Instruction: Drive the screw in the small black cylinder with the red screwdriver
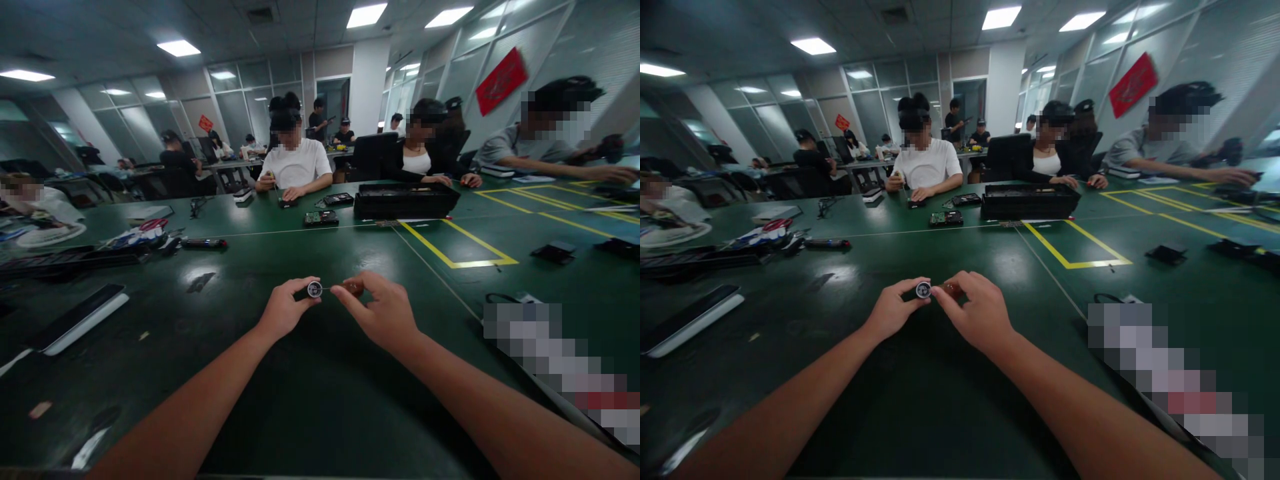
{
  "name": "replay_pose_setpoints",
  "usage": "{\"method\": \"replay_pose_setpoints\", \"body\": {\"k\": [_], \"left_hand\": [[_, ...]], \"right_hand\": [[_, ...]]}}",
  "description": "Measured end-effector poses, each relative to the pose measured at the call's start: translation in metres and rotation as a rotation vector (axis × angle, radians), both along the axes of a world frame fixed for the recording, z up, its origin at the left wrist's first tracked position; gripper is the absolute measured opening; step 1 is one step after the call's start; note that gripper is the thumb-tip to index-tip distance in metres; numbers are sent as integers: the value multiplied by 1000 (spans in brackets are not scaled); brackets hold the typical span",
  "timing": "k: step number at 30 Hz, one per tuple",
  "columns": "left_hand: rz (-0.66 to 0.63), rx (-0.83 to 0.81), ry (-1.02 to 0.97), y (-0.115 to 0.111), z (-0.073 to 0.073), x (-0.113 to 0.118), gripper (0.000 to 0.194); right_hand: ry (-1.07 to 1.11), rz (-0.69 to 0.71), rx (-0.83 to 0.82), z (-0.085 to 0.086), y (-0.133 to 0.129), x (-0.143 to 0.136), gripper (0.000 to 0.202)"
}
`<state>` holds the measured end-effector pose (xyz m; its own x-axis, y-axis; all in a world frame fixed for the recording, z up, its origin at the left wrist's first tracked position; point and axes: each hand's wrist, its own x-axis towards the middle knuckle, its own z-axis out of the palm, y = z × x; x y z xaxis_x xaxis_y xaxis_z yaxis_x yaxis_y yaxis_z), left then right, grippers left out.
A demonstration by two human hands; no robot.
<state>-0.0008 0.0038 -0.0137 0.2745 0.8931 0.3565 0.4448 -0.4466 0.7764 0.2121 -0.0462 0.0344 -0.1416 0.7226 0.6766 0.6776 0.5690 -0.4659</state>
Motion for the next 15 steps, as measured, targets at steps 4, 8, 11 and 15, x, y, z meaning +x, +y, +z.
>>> {"method": "replay_pose_setpoints", "body": {"k": [4,8,11,15], "left_hand": [[1,15,11,-1,1,0,41],[15,20,29,-1,2,0,42],[23,13,36,-1,3,-1,41],[13,9,36,-3,4,1,40]], "right_hand": [[-17,1,12,1,0,2,21],[-59,137,-2,2,-2,2,13],[-101,167,-28,3,-2,2,15],[-126,111,-62,0,-1,-1,25]]}}
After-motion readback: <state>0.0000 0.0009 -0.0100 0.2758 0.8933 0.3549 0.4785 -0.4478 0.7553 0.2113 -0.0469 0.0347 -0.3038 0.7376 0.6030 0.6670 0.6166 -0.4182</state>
